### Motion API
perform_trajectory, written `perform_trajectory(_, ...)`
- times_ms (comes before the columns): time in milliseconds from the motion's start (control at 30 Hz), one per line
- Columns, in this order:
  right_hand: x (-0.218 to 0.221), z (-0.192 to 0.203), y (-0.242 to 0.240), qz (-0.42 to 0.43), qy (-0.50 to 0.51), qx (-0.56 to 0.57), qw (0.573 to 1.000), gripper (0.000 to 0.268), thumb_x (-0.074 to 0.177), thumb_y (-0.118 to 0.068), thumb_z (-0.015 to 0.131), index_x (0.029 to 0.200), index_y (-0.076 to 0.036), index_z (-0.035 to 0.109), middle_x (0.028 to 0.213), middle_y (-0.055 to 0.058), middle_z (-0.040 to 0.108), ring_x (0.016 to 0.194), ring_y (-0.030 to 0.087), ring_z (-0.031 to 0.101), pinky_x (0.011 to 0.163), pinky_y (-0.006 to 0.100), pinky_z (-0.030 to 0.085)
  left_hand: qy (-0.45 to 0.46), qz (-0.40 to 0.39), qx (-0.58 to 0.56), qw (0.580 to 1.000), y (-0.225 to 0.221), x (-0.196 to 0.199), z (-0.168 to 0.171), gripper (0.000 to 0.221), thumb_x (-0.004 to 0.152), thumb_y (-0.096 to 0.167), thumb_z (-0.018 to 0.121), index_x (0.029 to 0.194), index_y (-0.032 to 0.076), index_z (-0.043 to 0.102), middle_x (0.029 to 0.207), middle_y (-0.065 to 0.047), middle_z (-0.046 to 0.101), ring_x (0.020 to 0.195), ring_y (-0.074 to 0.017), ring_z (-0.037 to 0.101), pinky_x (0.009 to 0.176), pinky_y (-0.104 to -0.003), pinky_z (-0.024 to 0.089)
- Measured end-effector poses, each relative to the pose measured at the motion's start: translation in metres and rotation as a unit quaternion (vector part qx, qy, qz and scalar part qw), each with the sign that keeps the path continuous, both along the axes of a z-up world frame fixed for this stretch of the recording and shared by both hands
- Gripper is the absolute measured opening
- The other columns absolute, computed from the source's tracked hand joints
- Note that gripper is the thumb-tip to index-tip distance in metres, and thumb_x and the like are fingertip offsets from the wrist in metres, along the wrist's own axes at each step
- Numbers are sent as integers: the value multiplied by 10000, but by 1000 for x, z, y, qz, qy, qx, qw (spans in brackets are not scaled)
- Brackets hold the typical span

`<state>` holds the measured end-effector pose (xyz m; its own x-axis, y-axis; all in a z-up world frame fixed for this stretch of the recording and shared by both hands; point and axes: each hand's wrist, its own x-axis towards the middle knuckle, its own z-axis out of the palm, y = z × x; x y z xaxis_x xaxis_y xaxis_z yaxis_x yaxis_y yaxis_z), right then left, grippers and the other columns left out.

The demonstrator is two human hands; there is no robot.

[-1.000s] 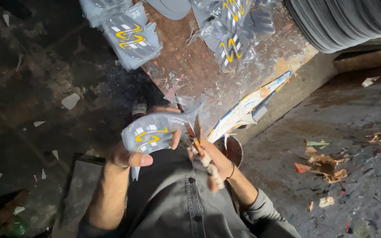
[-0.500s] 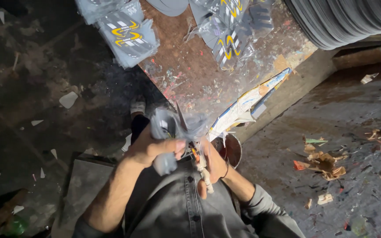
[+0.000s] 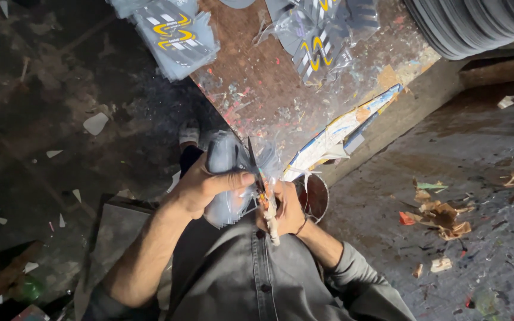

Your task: Organizing and trimming plastic-wrapped printed shoe components and stickers on a production workbench.

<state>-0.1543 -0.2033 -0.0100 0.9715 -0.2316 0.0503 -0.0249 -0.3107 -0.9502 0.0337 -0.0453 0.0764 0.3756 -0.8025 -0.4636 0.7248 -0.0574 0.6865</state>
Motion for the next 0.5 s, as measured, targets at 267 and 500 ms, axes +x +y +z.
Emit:
perform_trajectory(267, 0, 6, -6, 19, -46, -30, 998, 464, 645, -143, 778, 996, -4, 508, 809, 71, 553, 680, 183, 515, 664, 322, 426, -29, -57, 14, 998, 3, 2, 7, 319, 773, 155, 850, 1037, 53, 703, 773, -20, 677, 683, -120, 610, 615, -293, 499)
perform_trajectory(500, 21, 48, 6, 39, -103, -55, 992, 607, 643, -103, 787, 1156, 33, 494, 925, 121, 531, 822, 251, 523, 798, 338, 433, -43, -87, -2, 995, 4, 5, 10, 356, 767, 141, 838, 1090, 72, 706, 879, -1, 713, 766, -94, 632, 681, -283, 525)
